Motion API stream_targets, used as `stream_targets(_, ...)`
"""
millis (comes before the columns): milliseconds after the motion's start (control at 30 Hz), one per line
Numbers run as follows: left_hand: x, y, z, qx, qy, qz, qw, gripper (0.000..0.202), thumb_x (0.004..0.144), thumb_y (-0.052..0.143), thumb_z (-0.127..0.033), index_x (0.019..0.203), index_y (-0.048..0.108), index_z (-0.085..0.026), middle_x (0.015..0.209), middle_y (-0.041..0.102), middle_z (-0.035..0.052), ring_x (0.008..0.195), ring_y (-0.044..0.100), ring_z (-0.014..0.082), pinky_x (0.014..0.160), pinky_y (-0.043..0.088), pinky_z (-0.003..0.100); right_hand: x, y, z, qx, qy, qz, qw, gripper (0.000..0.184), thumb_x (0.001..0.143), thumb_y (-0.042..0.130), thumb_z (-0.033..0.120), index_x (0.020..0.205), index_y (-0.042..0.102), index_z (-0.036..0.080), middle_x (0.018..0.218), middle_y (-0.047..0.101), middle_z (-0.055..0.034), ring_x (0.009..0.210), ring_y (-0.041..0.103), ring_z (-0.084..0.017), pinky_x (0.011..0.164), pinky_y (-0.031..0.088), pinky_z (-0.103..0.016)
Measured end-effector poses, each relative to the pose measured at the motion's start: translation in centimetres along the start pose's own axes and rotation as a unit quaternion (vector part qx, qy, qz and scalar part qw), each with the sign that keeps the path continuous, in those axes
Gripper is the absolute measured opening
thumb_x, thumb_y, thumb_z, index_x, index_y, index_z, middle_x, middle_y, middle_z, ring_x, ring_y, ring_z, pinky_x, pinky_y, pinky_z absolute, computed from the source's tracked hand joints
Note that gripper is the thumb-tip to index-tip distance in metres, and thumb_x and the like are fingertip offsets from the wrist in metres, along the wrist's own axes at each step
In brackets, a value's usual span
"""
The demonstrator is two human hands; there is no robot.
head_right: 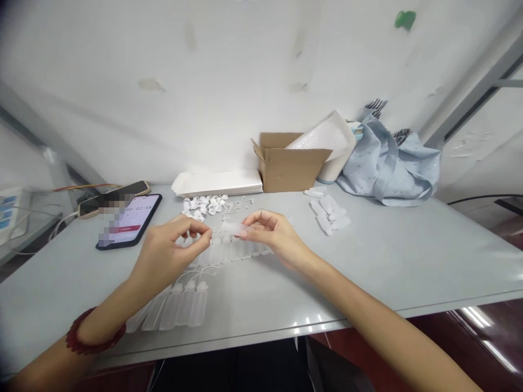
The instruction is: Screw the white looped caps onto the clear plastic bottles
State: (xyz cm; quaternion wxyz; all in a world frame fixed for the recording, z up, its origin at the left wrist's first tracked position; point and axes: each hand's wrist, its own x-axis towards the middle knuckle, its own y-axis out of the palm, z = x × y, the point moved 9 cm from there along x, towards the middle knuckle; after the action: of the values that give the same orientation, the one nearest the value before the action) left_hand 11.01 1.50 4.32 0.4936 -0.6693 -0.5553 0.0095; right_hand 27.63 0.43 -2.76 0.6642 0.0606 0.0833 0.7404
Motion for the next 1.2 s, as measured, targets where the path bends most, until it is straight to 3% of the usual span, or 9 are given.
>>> stream_targets(367,-0.3,0.6,-1.9,-0.019,0.113,0.041,0.993,0.012,0.079,0.052,-0.012,0.071,0.058,-0.019,0.071,0.066,0.001,0.072,0.057,0.0158,0.064,0.047,0.029,-0.1,0.2,-0.2,-0.012,0.01,0.005,1.0,0.02,0.069,0.079,0.027,0.078,0.063,0.021,0.082,0.067,0.0011,0.075,0.063,-0.014,0.07,0.044,-0.027)
stream_targets(633,0.0,1.1,-1.0,-0.034,0.056,0.094,0.993,0.008,0.078,0.054,-0.017,0.071,0.057,-0.02,0.069,0.064,-0.0006,0.065,0.058,0.014,0.062,0.048,0.027,-0.2,1.2,-0.6,-0.014,0.027,0.051,0.998,0.019,0.073,0.076,0.024,0.083,0.061,0.02,0.076,0.072,-0.0006,0.073,0.065,-0.014,0.071,0.045,-0.028)
stream_targets(900,-0.5,1.7,-1.2,-0.067,0.052,0.136,0.987,0.024,0.079,0.051,-0.013,0.101,0.057,-0.019,0.073,0.064,-0.0025,0.068,0.059,0.0126,0.068,0.049,0.026,-0.4,1.2,-0.4,-0.028,0.027,0.048,0.998,0.019,0.073,0.076,0.025,0.083,0.061,0.019,0.074,0.071,-0.0007,0.072,0.065,-0.014,0.07,0.045,-0.027)
stream_targets(1200,-0.5,2.6,0.1,-0.12,-0.062,0.204,0.97,0.011,0.086,0.056,-0.029,0.09,0.063,-0.022,0.084,0.066,-0.0008,0.078,0.058,0.0152,0.065,0.048,0.026,-0.3,1.4,-0.3,-0.02,0.015,0.067,0.997,0.018,0.075,0.075,0.026,0.084,0.063,0.018,0.08,0.07,-0.0017,0.076,0.066,-0.014,0.071,0.047,-0.027)
